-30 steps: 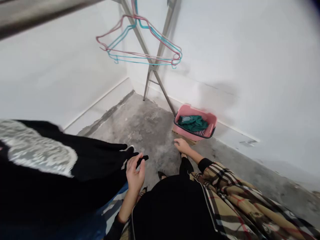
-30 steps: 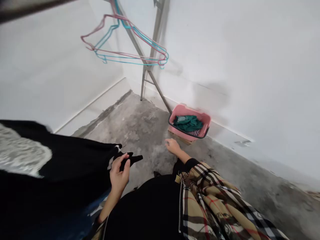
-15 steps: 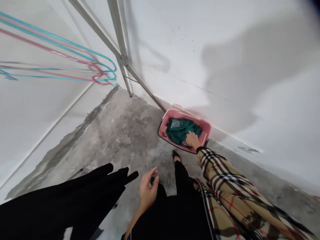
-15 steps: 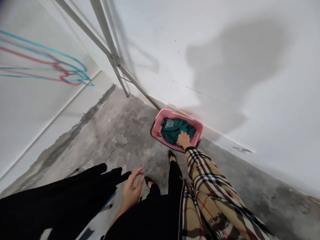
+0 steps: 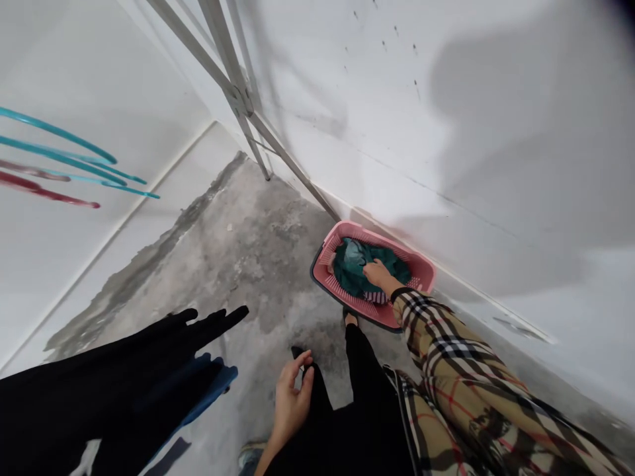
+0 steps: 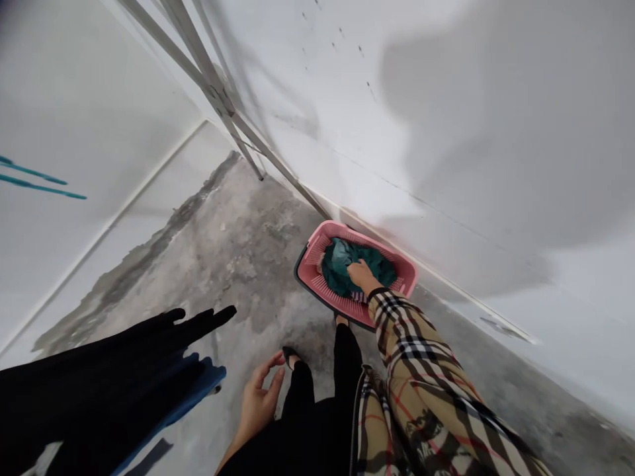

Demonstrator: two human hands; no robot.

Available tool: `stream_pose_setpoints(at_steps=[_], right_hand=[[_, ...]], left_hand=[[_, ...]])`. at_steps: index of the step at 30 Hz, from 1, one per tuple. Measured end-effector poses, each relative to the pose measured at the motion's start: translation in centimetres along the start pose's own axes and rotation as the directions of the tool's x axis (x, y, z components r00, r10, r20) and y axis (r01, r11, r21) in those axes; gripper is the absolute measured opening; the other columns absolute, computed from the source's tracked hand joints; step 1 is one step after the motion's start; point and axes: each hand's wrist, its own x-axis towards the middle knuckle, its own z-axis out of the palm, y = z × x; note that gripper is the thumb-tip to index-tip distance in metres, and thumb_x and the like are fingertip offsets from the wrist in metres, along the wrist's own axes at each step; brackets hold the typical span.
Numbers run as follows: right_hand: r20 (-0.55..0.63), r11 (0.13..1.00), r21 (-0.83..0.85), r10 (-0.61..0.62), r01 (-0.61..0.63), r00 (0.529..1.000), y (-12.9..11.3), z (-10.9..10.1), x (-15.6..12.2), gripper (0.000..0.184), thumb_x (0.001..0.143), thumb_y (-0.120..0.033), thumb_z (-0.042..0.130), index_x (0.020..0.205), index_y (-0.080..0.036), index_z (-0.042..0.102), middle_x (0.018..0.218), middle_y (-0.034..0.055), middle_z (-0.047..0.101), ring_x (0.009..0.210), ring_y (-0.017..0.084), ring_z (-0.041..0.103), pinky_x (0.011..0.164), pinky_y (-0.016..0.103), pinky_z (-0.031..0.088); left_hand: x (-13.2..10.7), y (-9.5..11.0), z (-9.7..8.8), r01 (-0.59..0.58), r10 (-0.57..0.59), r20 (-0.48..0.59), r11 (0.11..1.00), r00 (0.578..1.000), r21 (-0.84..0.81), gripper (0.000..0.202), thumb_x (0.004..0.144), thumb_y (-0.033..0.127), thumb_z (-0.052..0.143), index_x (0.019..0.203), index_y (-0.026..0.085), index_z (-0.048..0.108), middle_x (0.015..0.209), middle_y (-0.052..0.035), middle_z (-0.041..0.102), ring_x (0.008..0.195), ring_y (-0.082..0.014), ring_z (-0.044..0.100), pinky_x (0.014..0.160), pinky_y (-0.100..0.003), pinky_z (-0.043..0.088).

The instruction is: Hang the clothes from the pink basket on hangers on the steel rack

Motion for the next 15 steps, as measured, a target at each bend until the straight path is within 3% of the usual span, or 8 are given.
stream_pose_setpoints(at_steps=[2, 4, 8, 10, 13, 14, 15], right_hand=[[-0.060, 0.990, 0.129, -0.051, 0.059, 0.997, -1.5, -0.9, -1.7, 0.024, 0.093, -0.028, 0.058, 0.107, -0.012, 0.070, 0.119, 0.0125, 0.069, 0.114, 0.022, 0.062, 0.105, 0.041, 0.043], [-0.149, 0.958, 0.258, -0.087, 0.123, 0.985, -3.2, -2.1, -4.2, 0.028, 0.093, -0.025, 0.050, 0.106, -0.013, 0.072, 0.119, 0.0129, 0.070, 0.113, 0.021, 0.063, 0.104, 0.035, 0.045], [-0.311, 0.859, 0.453, -0.100, 0.240, 0.945, -7.0, -5.3, -10.5, 0.042, 0.096, -0.036, 0.039, 0.119, -0.015, 0.067, 0.123, 0.0108, 0.069, 0.110, 0.020, 0.065, 0.097, 0.035, 0.051], [-0.353, 0.728, 0.623, -0.065, 0.286, 0.933, -9.1, -7.1, -14.0, 0.043, 0.095, -0.044, 0.043, 0.120, -0.018, 0.066, 0.119, 0.0099, 0.071, 0.104, 0.020, 0.068, 0.091, 0.036, 0.054], [-0.326, 0.358, 0.881, -0.016, 0.310, 0.945, -13.0, -9.5, -19.1, 0.039, 0.083, -0.051, 0.065, 0.109, -0.023, 0.072, 0.098, 0.0060, 0.075, 0.084, 0.019, 0.070, 0.078, 0.034, 0.057], [-0.326, 0.272, 0.907, -0.025, 0.321, 0.945, -14.4, -10.2, -20.6, 0.037, 0.079, -0.051, 0.070, 0.104, -0.023, 0.073, 0.092, 0.0049, 0.075, 0.080, 0.018, 0.070, 0.074, 0.033, 0.057], [-0.342, 0.242, 0.907, -0.055, 0.345, 0.938, -15.8, -10.8, -22.1, 0.035, 0.077, -0.051, 0.072, 0.100, -0.024, 0.075, 0.088, 0.0040, 0.075, 0.076, 0.017, 0.069, 0.071, 0.032, 0.057]], left_hand=[[0.1, 0.7, 0.5, 0.017, -0.016, 0.018, 1.000, 1.000, -0.026, 0.030, 0.085, 0.038, 0.060, 0.110, 0.026, 0.072, 0.098, -0.0101, 0.076, 0.098, -0.0298, 0.071, 0.087, -0.048, 0.058], [0.3, 1.5, 1.1, 0.036, -0.032, 0.059, 0.997, 0.998, -0.064, 0.030, 0.085, 0.036, 0.060, 0.111, 0.026, 0.071, 0.099, -0.0096, 0.076, 0.096, -0.0279, 0.071, 0.088, -0.046, 0.057], [1.7, 3.1, 2.5, 0.058, -0.025, 0.201, 0.985, 0.979, -0.161, 0.035, 0.085, 0.034, 0.058, 0.116, 0.021, 0.068, 0.102, -0.0102, 0.074, 0.094, -0.0234, 0.070, 0.086, -0.041, 0.057], [2.7, 4.3, 3.1, 0.037, 0.017, 0.258, 0.978, 0.966, -0.204, 0.043, 0.084, 0.033, 0.059, 0.125, 0.018, 0.063, 0.105, -0.0117, 0.072, 0.092, -0.0215, 0.068, 0.083, -0.039, 0.056], [3.6, 7.3, 3.2, -0.045, 0.125, 0.335, 0.970, 0.934, -0.238, 0.073, 0.078, 0.034, 0.068, 0.145, 0.018, 0.042, 0.123, -0.0167, 0.065, 0.092, -0.0215, 0.067, 0.082, -0.040, 0.055], [3.7, 8.7, 3.0, -0.079, 0.174, 0.370, 0.963, 0.913, -0.257, 0.085, 0.075, 0.035, 0.072, 0.150, 0.019, 0.034, 0.129, -0.0186, 0.061, 0.094, -0.0228, 0.067, 0.083, -0.042, 0.055], [3.5, 10.2, 2.7, -0.114, 0.228, 0.398, 0.950, 0.889, -0.289, 0.095, 0.072, 0.036, 0.077, 0.152, 0.019, 0.029, 0.133, -0.0198, 0.058, 0.098, -0.0247, 0.066, 0.085, -0.043, 0.055]])
